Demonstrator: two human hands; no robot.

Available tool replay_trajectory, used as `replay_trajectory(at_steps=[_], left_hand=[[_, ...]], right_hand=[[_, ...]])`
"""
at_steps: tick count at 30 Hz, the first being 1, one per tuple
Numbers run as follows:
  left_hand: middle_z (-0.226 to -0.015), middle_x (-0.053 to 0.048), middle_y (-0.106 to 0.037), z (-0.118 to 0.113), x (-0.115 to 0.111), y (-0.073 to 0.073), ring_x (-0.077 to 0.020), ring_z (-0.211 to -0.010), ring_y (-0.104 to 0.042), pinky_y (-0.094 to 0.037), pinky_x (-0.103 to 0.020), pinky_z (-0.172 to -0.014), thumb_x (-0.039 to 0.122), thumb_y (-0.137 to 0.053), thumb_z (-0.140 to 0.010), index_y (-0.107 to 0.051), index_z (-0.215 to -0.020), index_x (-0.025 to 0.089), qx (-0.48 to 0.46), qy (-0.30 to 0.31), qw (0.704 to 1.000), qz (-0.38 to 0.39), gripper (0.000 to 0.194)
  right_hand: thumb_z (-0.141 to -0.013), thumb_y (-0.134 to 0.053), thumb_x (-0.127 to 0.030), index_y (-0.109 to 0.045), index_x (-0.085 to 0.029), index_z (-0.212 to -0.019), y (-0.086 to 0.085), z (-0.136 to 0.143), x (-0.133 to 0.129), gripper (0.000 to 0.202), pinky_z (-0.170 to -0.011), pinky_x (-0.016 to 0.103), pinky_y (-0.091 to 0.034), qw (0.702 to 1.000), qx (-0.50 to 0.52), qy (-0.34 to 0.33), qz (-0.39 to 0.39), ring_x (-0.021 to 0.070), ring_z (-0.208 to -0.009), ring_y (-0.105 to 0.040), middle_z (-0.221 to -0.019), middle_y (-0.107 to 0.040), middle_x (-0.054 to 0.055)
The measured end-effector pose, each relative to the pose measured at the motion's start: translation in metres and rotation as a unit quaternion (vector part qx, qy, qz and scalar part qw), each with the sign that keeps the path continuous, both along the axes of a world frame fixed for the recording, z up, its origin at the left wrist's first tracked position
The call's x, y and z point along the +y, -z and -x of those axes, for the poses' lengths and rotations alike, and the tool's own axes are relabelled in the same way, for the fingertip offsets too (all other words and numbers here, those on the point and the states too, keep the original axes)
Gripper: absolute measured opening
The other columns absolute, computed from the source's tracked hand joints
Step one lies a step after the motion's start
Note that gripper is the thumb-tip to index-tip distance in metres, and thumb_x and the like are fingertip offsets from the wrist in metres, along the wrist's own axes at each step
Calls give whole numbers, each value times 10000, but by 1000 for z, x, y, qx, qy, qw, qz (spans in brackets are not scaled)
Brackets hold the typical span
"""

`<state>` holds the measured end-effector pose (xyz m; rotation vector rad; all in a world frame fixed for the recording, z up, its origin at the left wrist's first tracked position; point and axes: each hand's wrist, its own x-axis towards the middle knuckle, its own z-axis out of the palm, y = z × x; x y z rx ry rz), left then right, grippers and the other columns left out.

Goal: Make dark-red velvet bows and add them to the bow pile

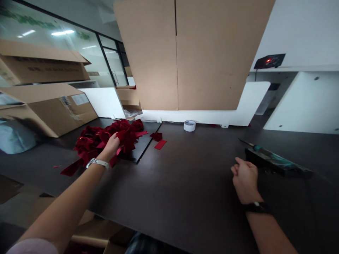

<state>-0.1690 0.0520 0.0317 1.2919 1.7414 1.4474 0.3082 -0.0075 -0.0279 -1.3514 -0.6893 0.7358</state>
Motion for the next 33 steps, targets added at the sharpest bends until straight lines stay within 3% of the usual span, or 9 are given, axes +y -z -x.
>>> replay_trajectory(at_steps=[5, 9, 14, 22, 25, 28, 29, 31, 33], left_hand=[[-676, 61, -516, -18, -19, -24, -65, -530, -492, -407, -162, -515, 232, -662, -637, -364, -844, 209, -86, 115, 988, -58, 363], [-798, 30, -612, -43, -35, -43, -84, -608, -564, -450, -178, -564, 174, -733, -643, -378, -1013, 233, -147, 302, 940, -65, 515], [-882, -4, -618, -92, -56, -46, -90, -719, -589, -452, -192, -639, 193, -603, -811, -394, -1208, 230, -78, 457, 886, 12, 450], [-883, -25, -595, -152, -68, -24, -97, -719, -549, -424, -206, -627, 160, -543, -851, -341, -1300, 204, -2, 590, 803, 79, 493], [-838, -11, -608, -160, -85, -39, -114, -688, -579, -451, -212, -603, 146, -606, -807, -316, -1338, 214, -25, 681, 712, 171, 609], [-785, 9, -603, -165, -101, -51, -138, -700, -605, -498, -262, -675, 59, -653, -714, -340, -1367, 197, -83, 817, 518, 237, 738], [-787, 12, -599, -167, -103, -51, -144, -713, -611, -504, -270, -692, 45, -666, -690, -339, -1375, 195, -95, 835, 485, 243, 774], [-803, 14, -595, -170, -100, -42, -143, -738, -619, -504, -267, -711, 60, -682, -690, -349, -1366, 197, -72, 822, 515, 234, 766], [-814, 8, -606, -173, -88, -26, -132, -753, -619, -494, -254, -726, 115, -675, -740, -399, -1309, 190, 27, 754, 628, 191, 637]], right_hand=[[-482, -764, -386, -412, -206, -654, -8, 40, -1, 430, -357, 183, -198, 992, 52, -114, 2, 53, -426, -291, -521, -334, -69], [-598, -748, -469, -532, -178, -749, -16, 61, -13, 393, -398, 186, -269, 960, -7, -280, 17, 63, -455, -371, -559, -451, -40], [-770, -622, -533, -656, -153, -818, -15, 74, -21, 385, -558, 253, -431, 886, -108, -451, -29, 120, -604, -532, -735, -603, 52], [-814, -584, -524, -653, -171, -813, -15, 72, -24, 360, -603, 263, -439, 899, -122, -413, -76, 137, -622, -545, -720, -611, 45], [-808, -584, -520, -624, -171, -772, -18, 68, -22, 353, -562, 249, -406, 922, -116, -362, -70, 128, -596, -513, -677, -575, 28], [-806, -584, -509, -615, -169, -763, -20, 67, -21, 345, -549, 242, -389, 931, -112, -341, -67, 121, -583, -497, -664, -554, 21], [-803, -584, -507, -614, -167, -760, -20, 67, -21, 344, -544, 242, -386, 931, -113, -341, -66, 119, -576, -493, -661, -550, 20], [-796, -584, -501, -615, -164, -758, -20, 68, -20, 341, -541, 244, -385, 931, -117, -342, -61, 118, -572, -491, -662, -548, 22], [-780, -590, -502, -615, -161, -749, -18, 68, -19, 343, -535, 245, -381, 931, -121, -340, -54, 117, -564, -487, -651, -544, 21]])
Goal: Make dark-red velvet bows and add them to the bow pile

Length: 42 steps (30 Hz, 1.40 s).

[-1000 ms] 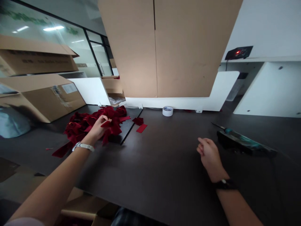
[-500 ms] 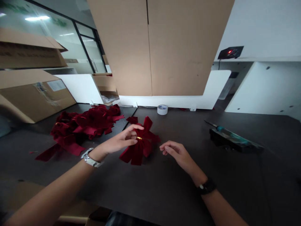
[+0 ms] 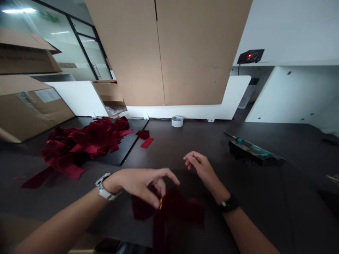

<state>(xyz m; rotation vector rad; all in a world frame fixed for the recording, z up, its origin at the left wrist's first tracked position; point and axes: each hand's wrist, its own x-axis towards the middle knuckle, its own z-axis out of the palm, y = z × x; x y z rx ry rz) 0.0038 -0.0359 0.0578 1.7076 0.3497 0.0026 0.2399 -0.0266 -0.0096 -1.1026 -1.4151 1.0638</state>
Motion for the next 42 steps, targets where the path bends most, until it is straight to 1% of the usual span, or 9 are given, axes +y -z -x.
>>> replay_trajectory(at_steps=[5, 8, 12, 16, 21, 29, 34, 39, 42], left_hand=[[-868, -25, -674, 2, 43, 37, -121, -778, -632, -485, -207, -702, 153, -642, -799, -576, -1099, 171, 97, -119, 945, -289, 308], [-927, -40, -675, 13, 65, 47, -148, -875, -631, -487, -250, -815, 151, -566, -843, -641, -996, 183, 156, -229, 853, -442, 174], [-1175, -193, -573, 35, 83, 56, -286, -1123, -526, -380, -450, -1000, 139, -476, -864, -584, -1104, 91, 208, -368, 744, -518, 268], [-1022, -146, -627, 48, 85, 66, -275, -1017, -570, -437, -398, -921, 157, -457, -866, -610, -986, 140, 234, -381, 711, -542, 195], [-1029, -135, -624, 53, 87, 70, -257, -972, -582, -459, -366, -866, 208, -485, -866, -558, -1059, 141, 239, -405, 693, -547, 217], [-835, -87, -614, 50, 94, 66, -207, -813, -588, -450, -301, -752, 124, -482, -830, -557, -788, 158, 220, -409, 705, -536, 92], [-826, -39, -573, 25, 49, 60, -150, -787, -549, -439, -263, -729, 155, -461, -884, -531, -838, 161, -8, -416, 754, -509, 84], [-870, -43, -570, -1, 13, 61, -153, -841, -517, -424, -288, -777, 154, -468, -906, -548, -887, 160, -88, -275, 821, -492, 82], [-936, -53, -576, -4, 11, 66, -165, -892, -509, -412, -317, -813, 161, -466, -914, -550, -902, 163, -80, -222, 834, -498, 85]], right_hand=[[-742, -602, -519, -609, -163, -739, 3, 1, 3, 356, -525, 244, -377, 1000, -7, 12, 21, 114, -546, -477, -627, -533, 14], [-741, -587, -519, -599, -166, -741, 4, 1, 5, 353, -519, 245, -376, 1000, -9, 16, 26, 113, -539, -470, -623, -529, 12], [-751, -565, -508, -585, -172, -729, 3, 1, 5, 338, -520, 248, -383, 999, -28, 12, 23, 112, -534, -467, -616, -524, 10], [-771, -550, -497, -593, -167, -741, 3, 3, 3, 335, -528, 245, -397, 999, -38, -1, 27, 111, -546, -483, -632, -534, 15], [-772, -552, -476, -594, -166, -734, 7, 8, 2, 315, -524, 245, -395, 998, -45, -23, 33, 106, -531, -474, -619, -530, 10], [-804, -543, -463, -589, -164, -743, 13, 7, 4, 309, -532, 243, -405, 996, -68, -32, 40, 107, -541, -482, -631, -531, 13], [-859, -533, -416, -607, -156, -831, 4, 13, -6, 271, -596, 241, -458, 991, -77, -103, 37, 104, -605, -533, -715, -577, 28], [-840, -608, -275, -442, -237, -1260, 6, 27, -19, 453, -721, 265, -520, 989, -10, -151, 8, 113, -759, -606, -949, -601, 36], [-846, -606, -223, -425, -271, -1294, 10, 29, -21, 486, -760, 272, -531, 989, -32, -139, -33, 121, -819, -617, -993, -597, 37]])
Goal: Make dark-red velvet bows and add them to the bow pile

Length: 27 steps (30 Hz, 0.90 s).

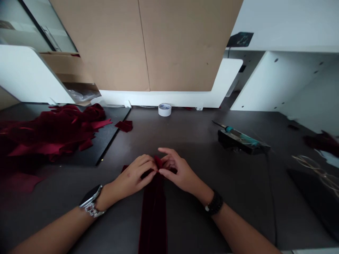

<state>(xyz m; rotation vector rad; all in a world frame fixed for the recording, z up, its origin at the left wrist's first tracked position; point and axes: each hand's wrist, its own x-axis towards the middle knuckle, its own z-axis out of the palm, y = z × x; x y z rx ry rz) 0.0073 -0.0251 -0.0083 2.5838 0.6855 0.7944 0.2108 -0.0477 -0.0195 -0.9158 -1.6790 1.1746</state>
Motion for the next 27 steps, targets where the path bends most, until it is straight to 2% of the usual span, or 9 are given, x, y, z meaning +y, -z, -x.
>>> replay_trajectory(at_steps=[3, 7, 8, 11, 13, 17, 22, 25, 27], left_hand=[[-967, -53, -574, 5, 3, 1, -165, -916, -505, -405, -321, -819, 163, -451, -926, -552, -928, 169, 9, 8, 1000, -1, 102], [-963, -51, -583, 11, 4, -1, -164, -901, -505, -403, -324, -809, 168, -437, -938, -544, -937, 169, 11, -1, 1000, -17, 107], [-959, -51, -586, 12, 4, -2, -164, -898, -506, -404, -325, -809, 166, -433, -938, -542, -939, 168, 10, -4, 1000, -20, 109], [-967, -52, -586, 11, 4, -4, -165, -915, -515, -411, -330, -830, 158, -430, -932, -542, -926, 171, 1, -13, 1000, -10, 112], [-1018, -63, -576, 9, 2, -6, -169, -955, -524, -421, -330, -859, 173, -471, -910, -540, -922, 172, -13, -17, 1000, 21, 71], [-1110, -84, -567, 5, -1, -6, -171, -1009, -543, -441, -295, -878, 237, -593, -844, -532, -914, 168, -47, 2, 994, 98, 115], [-941, -33, -641, 2, -3, -4, -135, -851, -582, -439, -264, -785, 201, -542, -870, -555, -887, 177, -49, -11, 983, 175, 32], [-929, -34, -646, 2, -2, -5, -129, -824, -576, -435, -257, -758, 250, -561, -871, -554, -854, 171, -79, -8, 964, 252, 81], [-943, -41, -641, 1, 0, -5, -129, -843, -581, -441, -262, -775, 259, -579, -861, -535, -849, 165, -121, 11, 936, 331, 104]], right_hand=[[-839, -627, -221, -556, -244, -1157, 0, -2, 1, 326, -751, 253, -535, 997, -47, -3, -53, 122, -824, -621, -987, -617, 39], [-808, -685, -254, -504, -264, -1283, -4, -4, 1, 508, -753, 242, -536, 984, -120, 9, -128, 122, -834, -633, -1079, -633, 49], [-812, -682, -255, -533, -255, -1255, -5, -4, 1, 467, -748, 235, -534, 979, -142, 10, -143, 124, -840, -638, -1070, -646, 48], [-848, -638, -229, -658, -210, -970, -8, -4, 1, 125, -678, 199, -516, 966, -192, 22, -170, 112, -753, -649, -878, -690, 19], [-857, -625, -214, -663, -197, -862, -9, -4, 0, 42, -651, 190, -505, 960, -198, 44, -193, 107, -700, -651, -788, -691, 5], [-856, -632, -218, -652, -187, -856, -11, -1, -3, 37, -666, 189, -503, 949, -188, 53, -247, 113, -716, -669, -800, -704, 13], [-846, -644, -231, -615, -176, -790, -12, 2, -4, 83, -594, 174, -483, 942, -180, 77, -271, 96, -626, -638, -709, -670, 0], [-841, -648, -212, -597, -176, -780, -12, 2, -5, 88, -581, 173, -477, 936, -168, 91, -295, 90, -610, -626, -698, -661, -4], [-831, -658, -194, -588, -176, -783, -11, 2, -6, 87, -571, 171, -473, 930, -160, 103, -315, 89, -601, -624, -695, -660, -5]])
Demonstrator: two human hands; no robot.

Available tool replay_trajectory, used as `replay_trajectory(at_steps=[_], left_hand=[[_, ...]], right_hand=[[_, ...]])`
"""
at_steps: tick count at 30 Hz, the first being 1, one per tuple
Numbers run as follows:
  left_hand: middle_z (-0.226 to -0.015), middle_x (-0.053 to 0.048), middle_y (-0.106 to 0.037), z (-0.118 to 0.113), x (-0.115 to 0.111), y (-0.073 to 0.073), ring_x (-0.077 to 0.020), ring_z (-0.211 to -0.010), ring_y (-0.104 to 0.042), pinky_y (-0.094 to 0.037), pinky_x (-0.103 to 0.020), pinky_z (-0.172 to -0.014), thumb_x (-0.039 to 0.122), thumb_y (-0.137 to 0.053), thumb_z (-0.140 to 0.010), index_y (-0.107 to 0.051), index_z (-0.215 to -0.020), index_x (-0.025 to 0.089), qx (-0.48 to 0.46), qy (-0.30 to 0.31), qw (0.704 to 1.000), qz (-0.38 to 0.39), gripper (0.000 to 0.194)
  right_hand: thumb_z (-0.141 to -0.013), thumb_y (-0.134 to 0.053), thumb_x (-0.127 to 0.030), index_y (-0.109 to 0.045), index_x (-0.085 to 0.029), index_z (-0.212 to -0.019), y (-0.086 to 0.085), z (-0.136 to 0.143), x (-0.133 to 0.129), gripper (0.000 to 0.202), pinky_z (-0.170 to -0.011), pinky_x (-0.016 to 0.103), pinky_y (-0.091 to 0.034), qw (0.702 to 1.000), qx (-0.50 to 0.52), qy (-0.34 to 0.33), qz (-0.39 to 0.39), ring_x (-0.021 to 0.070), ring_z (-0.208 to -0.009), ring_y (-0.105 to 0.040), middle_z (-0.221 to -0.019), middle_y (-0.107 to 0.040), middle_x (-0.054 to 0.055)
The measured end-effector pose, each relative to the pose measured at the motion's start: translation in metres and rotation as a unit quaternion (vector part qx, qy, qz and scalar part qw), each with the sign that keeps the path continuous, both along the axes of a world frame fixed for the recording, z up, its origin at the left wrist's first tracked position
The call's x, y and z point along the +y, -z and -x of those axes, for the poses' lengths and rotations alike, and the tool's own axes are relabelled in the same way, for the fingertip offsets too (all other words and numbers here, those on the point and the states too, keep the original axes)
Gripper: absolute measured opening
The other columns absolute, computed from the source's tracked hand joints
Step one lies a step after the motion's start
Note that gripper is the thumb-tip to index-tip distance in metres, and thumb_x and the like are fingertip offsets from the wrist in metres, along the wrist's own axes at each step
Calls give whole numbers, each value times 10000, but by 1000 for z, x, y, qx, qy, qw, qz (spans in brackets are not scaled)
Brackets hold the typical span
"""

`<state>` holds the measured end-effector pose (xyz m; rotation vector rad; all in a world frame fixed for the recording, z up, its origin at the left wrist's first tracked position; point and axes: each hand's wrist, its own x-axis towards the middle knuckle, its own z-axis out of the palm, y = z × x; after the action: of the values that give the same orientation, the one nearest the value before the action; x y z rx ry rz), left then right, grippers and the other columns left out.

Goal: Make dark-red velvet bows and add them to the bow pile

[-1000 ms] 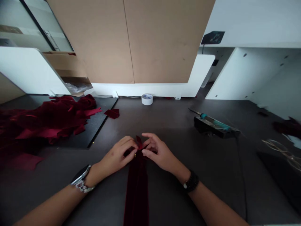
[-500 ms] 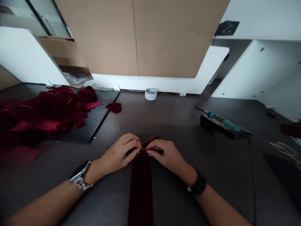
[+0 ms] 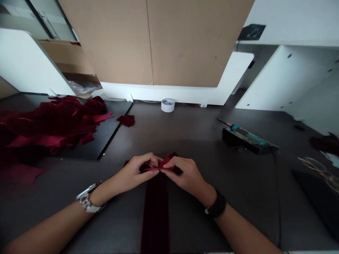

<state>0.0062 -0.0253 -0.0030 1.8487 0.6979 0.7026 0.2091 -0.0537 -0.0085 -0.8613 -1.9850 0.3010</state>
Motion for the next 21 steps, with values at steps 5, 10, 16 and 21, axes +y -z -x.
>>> replay_trajectory(at_steps=[5, 10, 16, 21], left_hand=[[-810, -1, -580, -2, 2, 2, -100, -745, -555, -433, -236, -703, 250, -665, -801, -501, -874, 157, -107, 50, 977, 176, 202], [-810, -11, -577, -3, 2, 1, -98, -750, -534, -418, -232, -702, 246, -663, -798, -564, -792, 134, -93, 12, 986, 135, 149], [-835, -35, -609, -3, 4, 1, -133, -784, -564, -439, -279, -740, 222, -666, -769, -592, -749, 134, -81, -40, 994, 60, 117], [-745, 1, -572, -3, 6, 5, -105, -671, -534, -422, -245, -637, 249, -677, -741, -528, -720, 141, -96, -86, 986, 101, 185]], right_hand=[[-835, -644, -169, -589, -173, -782, 0, -1, -2, 77, -552, 175, -464, 999, -15, -9, -38, 89, -587, -623, -688, -663, -2], [-862, -626, -221, -624, -174, -889, -1, -2, -1, 54, -599, 188, -484, 999, -38, -30, -3, 102, -647, -638, -750, -678, 13], [-881, -598, -240, -630, -194, -892, -3, 0, 2, 57, -691, 240, -509, 998, -7, -17, 66, 136, -772, -652, -843, -681, 35], [-841, -648, -251, -552, -179, -711, -2, 1, 3, 178, -633, 235, -488, 998, 19, 11, 59, 127, -709, -613, -778, -627, 28]])
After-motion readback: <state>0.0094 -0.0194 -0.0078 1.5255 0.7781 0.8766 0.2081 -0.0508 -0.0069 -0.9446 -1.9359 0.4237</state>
